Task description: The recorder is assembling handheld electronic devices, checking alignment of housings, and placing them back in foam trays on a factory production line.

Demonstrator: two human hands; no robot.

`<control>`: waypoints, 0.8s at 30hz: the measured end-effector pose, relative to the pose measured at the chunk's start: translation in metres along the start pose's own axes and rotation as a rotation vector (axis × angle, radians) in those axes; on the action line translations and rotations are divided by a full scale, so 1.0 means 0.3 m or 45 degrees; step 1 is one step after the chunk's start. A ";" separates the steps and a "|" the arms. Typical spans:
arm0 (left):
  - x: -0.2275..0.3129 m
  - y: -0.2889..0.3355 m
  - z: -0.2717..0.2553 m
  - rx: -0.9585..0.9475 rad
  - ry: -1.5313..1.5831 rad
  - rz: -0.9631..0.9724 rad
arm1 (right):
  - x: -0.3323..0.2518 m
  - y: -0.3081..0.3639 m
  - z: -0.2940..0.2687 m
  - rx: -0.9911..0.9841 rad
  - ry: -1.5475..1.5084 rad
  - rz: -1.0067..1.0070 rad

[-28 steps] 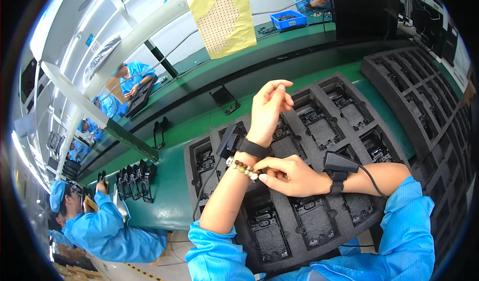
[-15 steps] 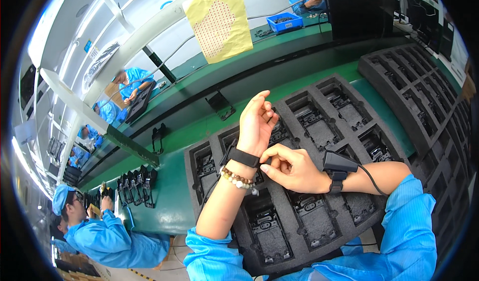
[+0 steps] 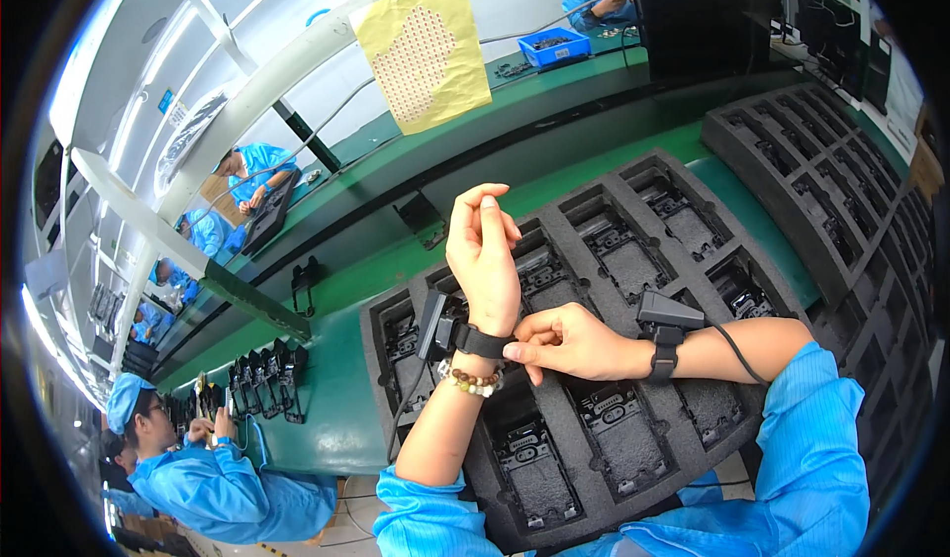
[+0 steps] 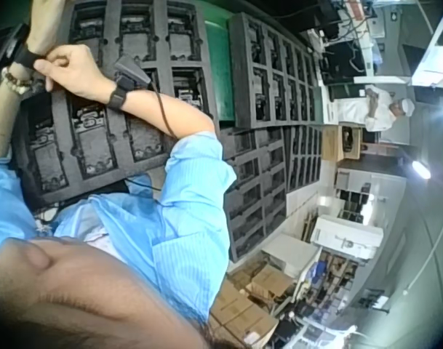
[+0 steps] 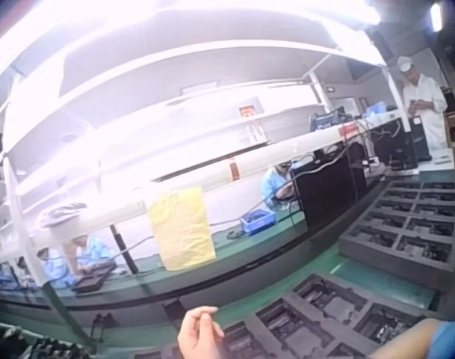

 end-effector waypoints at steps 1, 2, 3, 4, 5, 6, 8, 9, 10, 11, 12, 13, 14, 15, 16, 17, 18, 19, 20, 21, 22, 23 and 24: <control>0.006 0.005 0.005 -0.002 0.002 -0.001 | 0.007 -0.004 -0.007 -0.062 0.029 0.066; 0.018 0.009 0.013 -0.029 -0.044 0.018 | 0.013 -0.004 -0.009 -0.124 0.058 0.130; 0.029 0.015 0.017 -0.055 -0.093 0.037 | 0.013 -0.005 -0.009 -0.123 0.058 0.130; 0.038 0.021 0.013 -0.077 -0.129 0.040 | 0.010 -0.006 -0.004 -0.147 0.082 0.132; 0.047 0.024 0.000 -0.080 -0.128 0.044 | 0.004 -0.007 0.002 -0.171 0.106 0.133; 0.061 0.027 0.002 -0.174 -0.288 0.105 | -0.010 -0.005 0.010 -0.171 0.155 0.124; 0.079 0.033 0.020 -0.379 -0.625 0.255 | -0.001 -0.002 -0.004 -0.170 0.099 0.064; 0.079 0.035 0.010 -0.491 -0.880 0.429 | -0.005 0.000 -0.008 -0.177 0.091 0.074; 0.063 0.041 -0.017 -0.505 -0.957 0.512 | 0.001 -0.002 -0.016 -0.145 0.114 0.065; 0.072 0.067 -0.079 -0.492 -1.069 0.593 | -0.002 -0.008 0.007 -0.153 0.127 0.050; 0.034 0.082 -0.131 -0.531 -1.040 0.415 | -0.007 -0.008 0.003 -0.138 0.133 0.045; 0.003 0.108 -0.185 -0.572 -1.014 0.239 | -0.015 -0.002 0.003 -0.125 0.234 0.043; -0.021 0.139 -0.243 -0.566 -1.167 0.153 | -0.018 -0.003 0.004 -0.123 0.332 0.041; -0.041 0.169 -0.304 -0.554 -1.319 0.070 | -0.028 -0.004 0.002 -0.119 0.335 0.030; -0.066 0.190 -0.350 -0.621 -1.456 0.015 | -0.051 -0.003 -0.014 -0.065 0.515 -0.041; -0.096 0.212 -0.403 -0.639 -1.550 -0.039 | -0.072 -0.005 -0.031 -0.025 0.689 -0.111; -0.105 0.230 -0.439 -0.669 -1.635 -0.102 | -0.116 -0.001 -0.059 0.041 0.986 -0.371; -0.108 0.256 -0.489 -0.686 -1.733 -0.183 | -0.147 -0.010 -0.088 0.027 1.173 -0.497; -0.125 0.280 -0.552 -0.686 -1.864 -0.243 | -0.198 -0.015 -0.113 0.020 1.350 -0.511; -0.131 0.309 -0.600 -0.661 -1.996 -0.243 | -0.241 -0.023 -0.154 0.022 1.397 -0.489; -0.144 0.329 -0.637 -0.677 -2.031 -0.238 | -0.278 -0.024 -0.212 0.140 1.471 -0.450; -0.150 0.350 -0.677 -0.687 -2.069 -0.249 | -0.324 -0.014 -0.261 0.238 1.663 -0.375; -0.164 0.355 -0.690 -0.641 -1.910 -0.200 | -0.361 0.004 -0.328 0.306 1.769 -0.464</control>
Point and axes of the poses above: each hand's wrist, its own y-axis away from the middle knuckle, its own z-axis out of the palm, x = y × z, the point moved 5 cm from there along -y, towards the middle knuckle, and after that the axes turned 8 degrees about -y, right-handed, at the moved point
